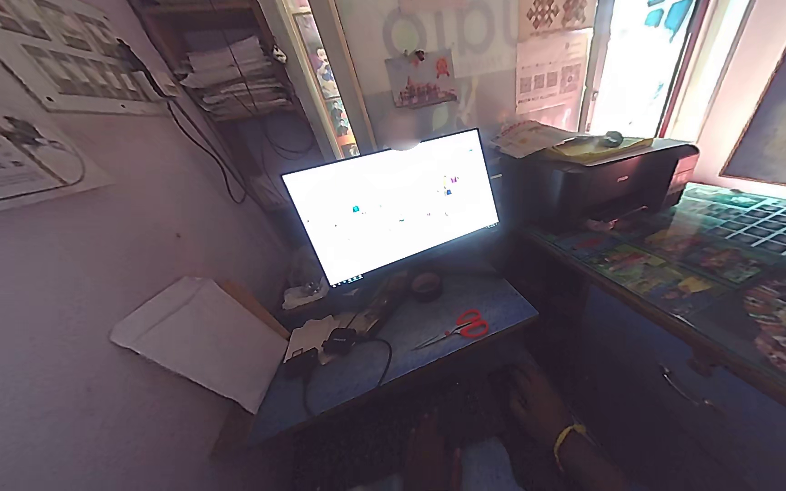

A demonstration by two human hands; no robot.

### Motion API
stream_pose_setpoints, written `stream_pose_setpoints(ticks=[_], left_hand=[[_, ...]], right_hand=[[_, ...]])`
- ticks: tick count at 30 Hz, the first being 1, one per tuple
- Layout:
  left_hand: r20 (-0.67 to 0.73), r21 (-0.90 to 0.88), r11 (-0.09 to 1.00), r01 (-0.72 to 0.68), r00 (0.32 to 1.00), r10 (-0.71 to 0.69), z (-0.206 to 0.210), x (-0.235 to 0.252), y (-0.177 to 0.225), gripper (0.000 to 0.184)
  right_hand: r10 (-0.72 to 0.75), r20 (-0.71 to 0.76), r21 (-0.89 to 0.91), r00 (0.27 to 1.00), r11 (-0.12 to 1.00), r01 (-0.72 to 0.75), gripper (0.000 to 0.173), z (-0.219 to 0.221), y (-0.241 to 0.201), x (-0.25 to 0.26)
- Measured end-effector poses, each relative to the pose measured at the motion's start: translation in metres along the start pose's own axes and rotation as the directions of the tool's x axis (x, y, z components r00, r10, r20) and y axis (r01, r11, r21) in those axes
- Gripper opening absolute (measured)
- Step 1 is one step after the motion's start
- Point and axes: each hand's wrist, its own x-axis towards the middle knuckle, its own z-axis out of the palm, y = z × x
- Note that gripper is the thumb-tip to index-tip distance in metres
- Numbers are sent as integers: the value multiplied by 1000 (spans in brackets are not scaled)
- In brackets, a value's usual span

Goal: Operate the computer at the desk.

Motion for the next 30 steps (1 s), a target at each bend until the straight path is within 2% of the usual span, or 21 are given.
stream_pose_setpoints(ticks=[9, 24, 28, 30], left_hand=[[-19, 18, 999, -35, 999, 35, 3, 0, -3, 47], [-18, -11, 999, 43, 999, -43, -5, 3, 2, 50], [43, -1, 996, 89, 995, -89, -11, 3, 7, 57], [56, -3, 995, 102, 993, -101, -11, 3, 7, 59]], right_hand=[[-5, -11, -5, 1000, 1000, 5, 53, 1, 0, 1], [-6, -49, -79, 999, 997, 2, 48, 3, 0, 10], [69, 44, -78, 997, 995, -65, 56, -5, -6, 6], [75, 36, -72, 996, 995, -73, 56, -4, -5, 5]])
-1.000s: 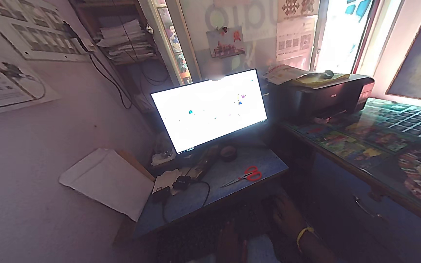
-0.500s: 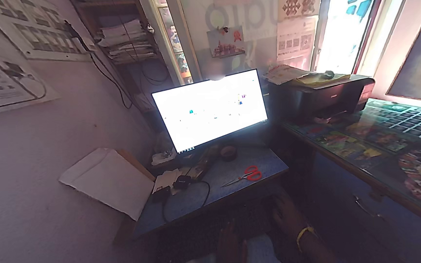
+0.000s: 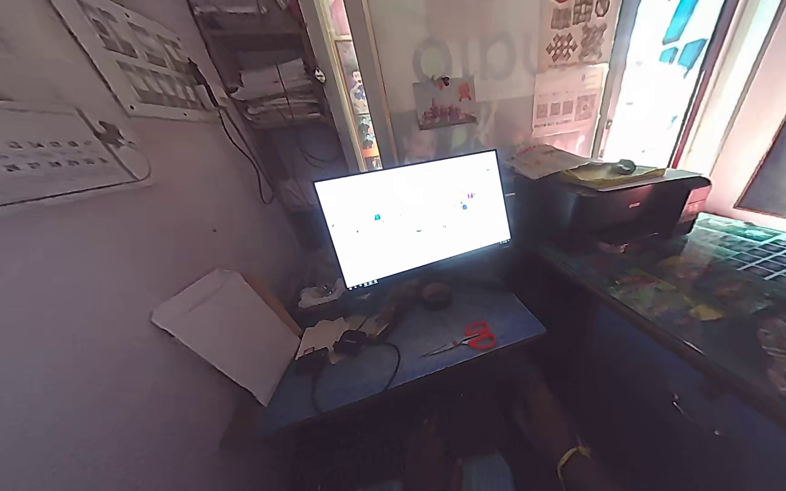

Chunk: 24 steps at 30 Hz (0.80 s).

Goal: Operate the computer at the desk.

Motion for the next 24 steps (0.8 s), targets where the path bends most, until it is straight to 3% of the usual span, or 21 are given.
stream_pose_setpoints(ticks=[8, 17, 24], left_hand=[[83, -3, 999, 38, 996, -37, -1, 7, 2, 64], [-24, -4, 996, -90, 996, 90, 3, 2, -1, 56], [21, 38, 992, -119, 993, 119, 9, 1, -5, 55]], right_hand=[[-14, 0, 2, 1000, 1000, 14, 56, 3, 3, 1], [-7, 23, 16, 1000, 1000, 6, 57, 4, 4, -4], [-38, -5, 18, 999, 999, 38, 57, 7, 5, -4]])
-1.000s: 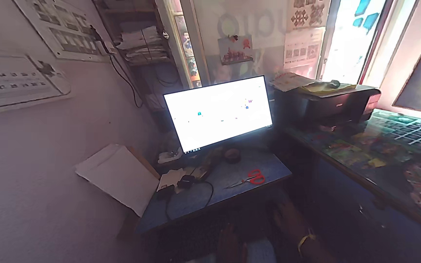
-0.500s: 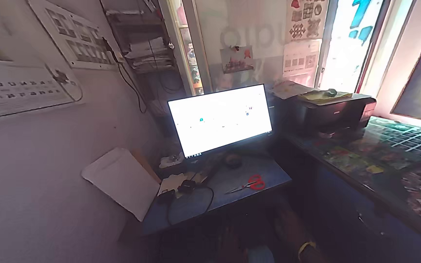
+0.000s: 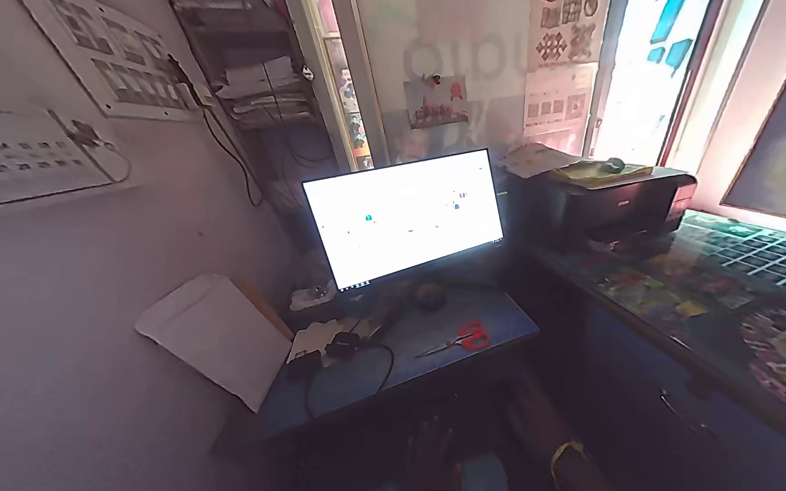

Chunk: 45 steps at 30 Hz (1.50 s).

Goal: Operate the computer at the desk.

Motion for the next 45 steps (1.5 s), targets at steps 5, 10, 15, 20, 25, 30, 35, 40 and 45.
stream_pose_setpoints(ticks=[5, 10, 15, 20, 25, 30, 35, 40, 45], left_hand=[[27, -1, 1000, 7, 1000, -7, 1, 2, -2, 56], [33, -4, 1000, 9, 999, -8, 1, 3, -3, 56], [38, 3, 1000, 8, 999, -8, 2, 2, -4, 57], [54, -16, 1000, 17, 998, -16, -1, -1, -5, 57], [55, -12, 1000, 18, 998, -17, -3, 1, -3, 56], [46, -12, 1000, 12, 999, -11, -1, -2, -3, 56], [74, -2, 1000, 8, 997, -8, 0, 1, -5, 57], [68, 8, 1000, -1, 998, 0, 2, 0, -6, 57], [64, 8, 1000, 1, 998, -2, 3, -1, -6, 57]], right_hand=[[-9, -4, 56, 1000, 998, 9, 55, -2, -1, 4], [-34, -26, 70, 999, 997, 36, 56, -1, 0, 6], [-36, -5, 67, 999, 997, 36, 55, 0, -1, 6], [-20, 39, 91, 999, 996, 16, 53, -2, -5, 5], [-37, 15, 85, 999, 996, 35, 52, -2, -3, 6], [-34, 27, 83, 999, 996, 32, 52, -1, -2, 5], [-52, -53, 51, 997, 997, 55, 50, 3, -1, 5], [-55, -63, 30, 997, 998, 56, 49, 5, 0, 4], [-58, -67, 8, 996, 998, 58, 49, 5, 0, 3]])
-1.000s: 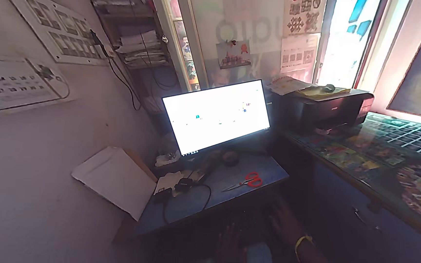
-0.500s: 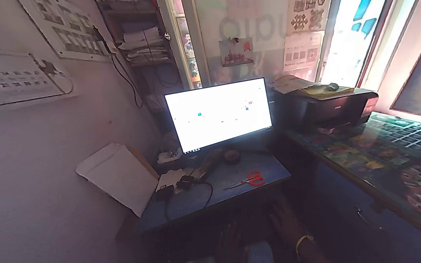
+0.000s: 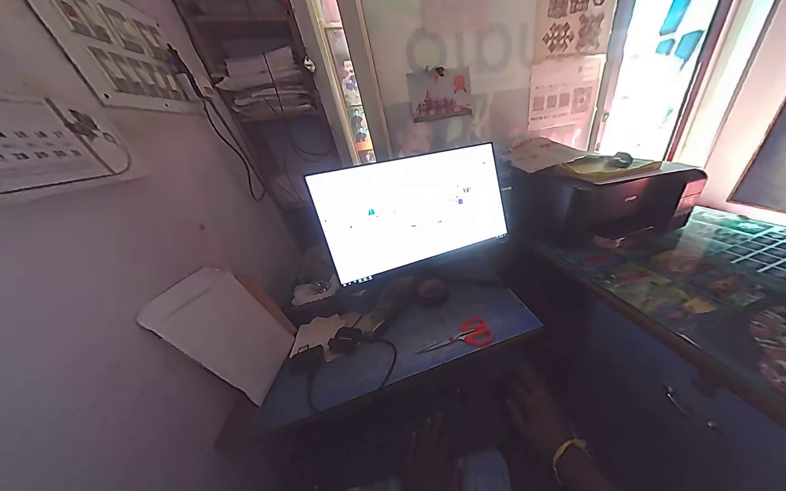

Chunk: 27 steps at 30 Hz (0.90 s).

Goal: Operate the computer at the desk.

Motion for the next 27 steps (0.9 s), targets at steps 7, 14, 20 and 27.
stream_pose_setpoints(ticks=[7, 14, 20, 27], left_hand=[[-2, 14, 1000, 0, 1000, 0, 0, 0, 0, 58], [-16, 7, 1000, -6, 1000, 6, 1, 0, 0, 57], [-29, 11, 1000, -7, 1000, 7, 2, 1, -1, 57], [4, 9, 1000, 6, 1000, -6, -1, 2, 0, 57]], right_hand=[[-7, 3, 8, 1000, 1000, 7, 49, 1, 2, 0], [-9, 10, 3, 1000, 1000, 9, 49, 0, 2, -2], [9, 40, -15, 999, 1000, -8, 50, -5, -1, -2], [1, 34, -8, 999, 1000, -1, 51, -6, -2, -2]])
